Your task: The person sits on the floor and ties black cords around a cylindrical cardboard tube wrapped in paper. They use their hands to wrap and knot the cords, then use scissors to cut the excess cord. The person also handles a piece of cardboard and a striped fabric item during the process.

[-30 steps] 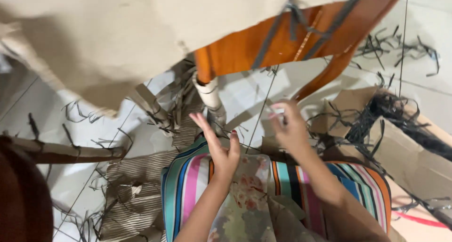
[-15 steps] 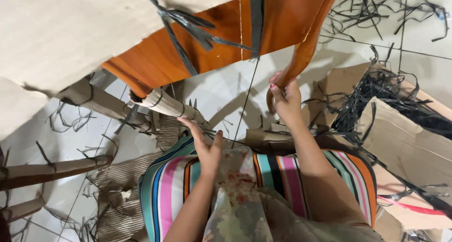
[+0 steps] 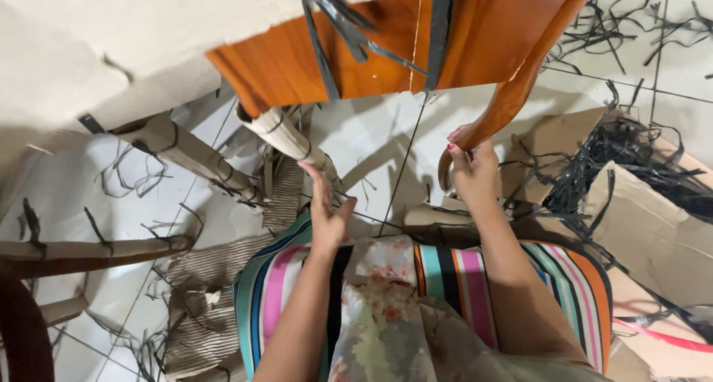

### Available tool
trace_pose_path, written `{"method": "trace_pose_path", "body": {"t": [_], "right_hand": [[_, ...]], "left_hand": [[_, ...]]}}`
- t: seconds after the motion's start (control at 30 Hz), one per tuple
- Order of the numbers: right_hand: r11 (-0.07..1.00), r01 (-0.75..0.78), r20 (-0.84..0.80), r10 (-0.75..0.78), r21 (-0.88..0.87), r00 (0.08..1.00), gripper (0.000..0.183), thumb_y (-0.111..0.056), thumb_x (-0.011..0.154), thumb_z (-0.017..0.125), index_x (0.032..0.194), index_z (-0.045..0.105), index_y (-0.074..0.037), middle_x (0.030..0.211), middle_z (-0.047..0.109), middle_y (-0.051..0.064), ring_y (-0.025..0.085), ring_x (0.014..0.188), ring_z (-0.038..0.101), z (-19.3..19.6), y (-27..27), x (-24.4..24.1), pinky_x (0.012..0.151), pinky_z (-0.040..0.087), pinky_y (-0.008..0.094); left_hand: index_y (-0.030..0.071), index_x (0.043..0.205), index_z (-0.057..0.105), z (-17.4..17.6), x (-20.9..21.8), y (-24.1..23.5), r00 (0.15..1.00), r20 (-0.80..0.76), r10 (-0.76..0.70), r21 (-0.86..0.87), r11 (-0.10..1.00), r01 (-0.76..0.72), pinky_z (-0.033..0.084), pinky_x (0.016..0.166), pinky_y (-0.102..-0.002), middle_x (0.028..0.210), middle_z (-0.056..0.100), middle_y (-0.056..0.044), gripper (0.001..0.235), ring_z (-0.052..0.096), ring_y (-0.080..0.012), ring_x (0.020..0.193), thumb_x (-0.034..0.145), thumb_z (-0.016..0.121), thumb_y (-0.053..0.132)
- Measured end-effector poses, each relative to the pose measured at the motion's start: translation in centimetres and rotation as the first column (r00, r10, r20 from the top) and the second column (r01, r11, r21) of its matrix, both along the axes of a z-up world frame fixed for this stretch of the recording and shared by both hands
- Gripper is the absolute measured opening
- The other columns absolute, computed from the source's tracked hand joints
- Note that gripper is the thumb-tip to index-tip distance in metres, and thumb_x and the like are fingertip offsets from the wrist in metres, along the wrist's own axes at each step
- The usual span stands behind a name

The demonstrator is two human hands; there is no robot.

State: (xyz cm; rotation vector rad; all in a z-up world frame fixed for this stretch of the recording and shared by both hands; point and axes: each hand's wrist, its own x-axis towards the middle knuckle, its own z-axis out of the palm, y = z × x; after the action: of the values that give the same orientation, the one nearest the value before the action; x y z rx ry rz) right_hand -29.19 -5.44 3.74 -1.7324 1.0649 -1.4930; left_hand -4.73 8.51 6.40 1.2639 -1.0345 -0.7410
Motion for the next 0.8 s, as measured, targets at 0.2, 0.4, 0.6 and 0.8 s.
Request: {"method": "trace_pose_path", "body": {"t": [0.2, 0.4, 0.6, 0.8], "right_hand": [[1.0, 0.004, -0.034, -0.005, -0.003, 0.999, 0.02, 0.003, 0.1, 0.068, 0.118, 0.06, -0.001, 0.101, 0.071, 0.014, 0.029, 0.096, 0.071, -0.4, 0.7, -0.6, 0.094, 0.056, 0.042], [0.999, -0.013, -0.054, 0.01, -0.053, 0.999, 0.024, 0.005, 0.098, 0.072, 0.118, 0.059, 0.001, 0.103, 0.071, 0.016, 0.028, 0.097, 0.071, 0.6, 2.0, -0.1, 0.091, 0.057, 0.042], [0.991, 0.036, -0.285, -0.072, -0.128, 0.956, 0.029, -0.001, 0.091, 0.084, 0.108, 0.062, 0.003, 0.096, 0.075, 0.021, 0.038, 0.092, 0.074, 3.9, 4.5, 0.3, 0.078, 0.06, 0.046], [0.905, 0.133, -0.777, 0.261, 0.403, 0.573, 0.026, -0.03, 0.099, 0.067, 0.104, 0.078, -0.008, 0.092, 0.077, 0.021, 0.047, 0.088, 0.073, 1.9, 6.1, -1.5, 0.078, 0.058, 0.058]], "left_hand": [[0.011, 0.166, -0.004, -0.3, 1.8, -1.8, 1.0, -0.026, -0.01, 0.006, 1.0, 0.01, 0.008, 0.125, -0.053, 0.169, 0.008, -0.027, 0.114, 0.002, -0.0424, 0.152, 0.077, 0.063, -0.017], [0.014, 0.166, -0.004, -1.1, 2.9, -3.5, 0.999, -0.033, -0.028, -0.005, 1.0, 0.028, 0.009, 0.127, -0.053, 0.169, 0.007, -0.026, 0.115, 0.002, -0.0427, 0.153, 0.078, 0.063, -0.015], [0.018, 0.167, -0.006, -0.2, 4.6, -4.1, 0.99, 0.131, -0.043, 0.043, 0.998, 0.038, 0.014, 0.128, -0.053, 0.171, 0.009, -0.026, 0.116, 0.01, -0.0436, 0.155, 0.078, 0.063, -0.009], [0.027, 0.166, 0.02, -7.0, 1.7, -0.6, 0.638, 0.267, -0.723, 0.86, 0.477, 0.182, 0.04, 0.112, -0.06, 0.161, 0.041, -0.019, 0.086, 0.042, -0.0441, 0.144, 0.093, 0.057, 0.052]]}}
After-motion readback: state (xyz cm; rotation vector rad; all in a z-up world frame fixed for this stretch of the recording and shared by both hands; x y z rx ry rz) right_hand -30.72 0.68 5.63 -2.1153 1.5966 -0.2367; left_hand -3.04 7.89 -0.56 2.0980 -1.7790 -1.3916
